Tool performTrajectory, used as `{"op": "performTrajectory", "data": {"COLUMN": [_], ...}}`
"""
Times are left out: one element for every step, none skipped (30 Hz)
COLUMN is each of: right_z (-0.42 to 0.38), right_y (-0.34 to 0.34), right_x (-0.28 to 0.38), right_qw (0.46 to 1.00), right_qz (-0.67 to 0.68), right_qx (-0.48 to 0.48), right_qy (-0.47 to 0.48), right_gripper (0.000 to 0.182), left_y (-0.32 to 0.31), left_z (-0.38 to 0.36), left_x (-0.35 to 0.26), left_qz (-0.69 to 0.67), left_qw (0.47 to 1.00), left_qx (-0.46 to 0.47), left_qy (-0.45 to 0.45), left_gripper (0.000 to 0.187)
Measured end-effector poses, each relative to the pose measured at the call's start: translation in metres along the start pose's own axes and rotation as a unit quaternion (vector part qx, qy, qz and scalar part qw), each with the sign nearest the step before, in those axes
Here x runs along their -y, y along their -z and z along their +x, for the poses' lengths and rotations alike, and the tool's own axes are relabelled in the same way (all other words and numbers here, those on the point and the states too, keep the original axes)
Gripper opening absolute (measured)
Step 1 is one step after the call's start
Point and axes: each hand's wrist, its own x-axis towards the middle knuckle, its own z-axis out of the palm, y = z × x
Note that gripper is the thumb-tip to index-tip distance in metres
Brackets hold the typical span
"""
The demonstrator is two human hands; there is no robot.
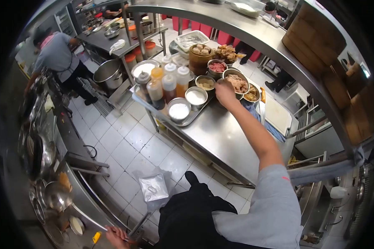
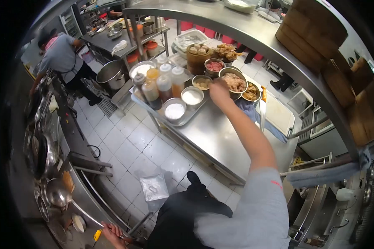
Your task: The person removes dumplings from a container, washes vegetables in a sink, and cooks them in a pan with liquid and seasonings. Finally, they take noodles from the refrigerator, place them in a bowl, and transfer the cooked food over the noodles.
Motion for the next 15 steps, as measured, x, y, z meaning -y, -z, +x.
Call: {"op": "performTrajectory", "data": {"right_z": [0.016,0.031,0.040,0.046,0.051,0.058,0.062,0.067,0.069,0.069,0.072,0.074,0.075,0.078,0.080], "right_y": [-0.007,-0.017,-0.027,-0.038,-0.048,-0.052,-0.053,-0.054,-0.055,-0.060,-0.067,-0.065,-0.062,-0.059,-0.059], "right_x": [-0.009,-0.013,-0.015,-0.017,-0.017,-0.013,-0.012,-0.009,-0.007,-0.006,-0.007,-0.007,-0.006,-0.005,-0.014], "right_qw": [1.000,0.996,0.982,0.981,0.970,0.956,0.948,0.948,0.941,0.933,0.933,0.932,0.945,0.955,0.966], "right_qz": [0.001,-0.048,-0.096,-0.093,-0.138,-0.182,-0.181,-0.176,-0.172,-0.169,-0.161,-0.159,-0.143,-0.126,-0.100], "right_qx": [0.003,0.063,0.122,0.127,0.158,0.186,0.213,0.214,0.240,0.267,0.272,0.272,0.261,0.251,0.195], "right_qy": [-0.003,0.050,0.106,0.112,0.122,0.133,0.149,0.157,0.165,0.173,0.172,0.177,0.137,0.098,0.134], "right_gripper": [0.014,0.015,0.016,0.016,0.017,0.019,0.018,0.018,0.018,0.017,0.016,0.016,0.016,0.016,0.016], "left_y": [-0.009,-0.015,-0.034,-0.051,-0.066,-0.076,-0.082,-0.091,-0.106,-0.119,-0.127,-0.138,-0.150,-0.163,-0.178], "left_z": [-0.005,-0.010,-0.025,-0.038,-0.051,-0.061,-0.067,-0.075,-0.085,-0.091,-0.094,-0.097,-0.100,-0.103,-0.107], "left_x": [0.009,0.017,0.018,0.018,0.019,0.021,0.024,0.025,0.024,0.022,0.025,0.024,0.023,0.021,0.018], "left_qz": [0.026,0.052,0.073,0.075,0.087,0.097,0.094,0.094,0.133,0.172,0.158,0.157,0.170,0.183,0.183], "left_qw": [0.995,0.982,0.975,0.976,0.963,0.948,0.936,0.939,0.931,0.921,0.917,0.919,0.910,0.901,0.905], "left_qx": [0.087,0.170,0.198,0.191,0.225,0.257,0.281,0.272,0.270,0.269,0.283,0.278,0.292,0.305,0.284], "left_qy": [0.028,0.058,0.071,0.075,0.120,0.163,0.187,0.187,0.205,0.223,0.231,0.231,0.239,0.247,0.260], "left_gripper": [0.038,0.037,0.038,0.038,0.038,0.039,0.040,0.040,0.040,0.040,0.039,0.039,0.039,0.038,0.039]}}
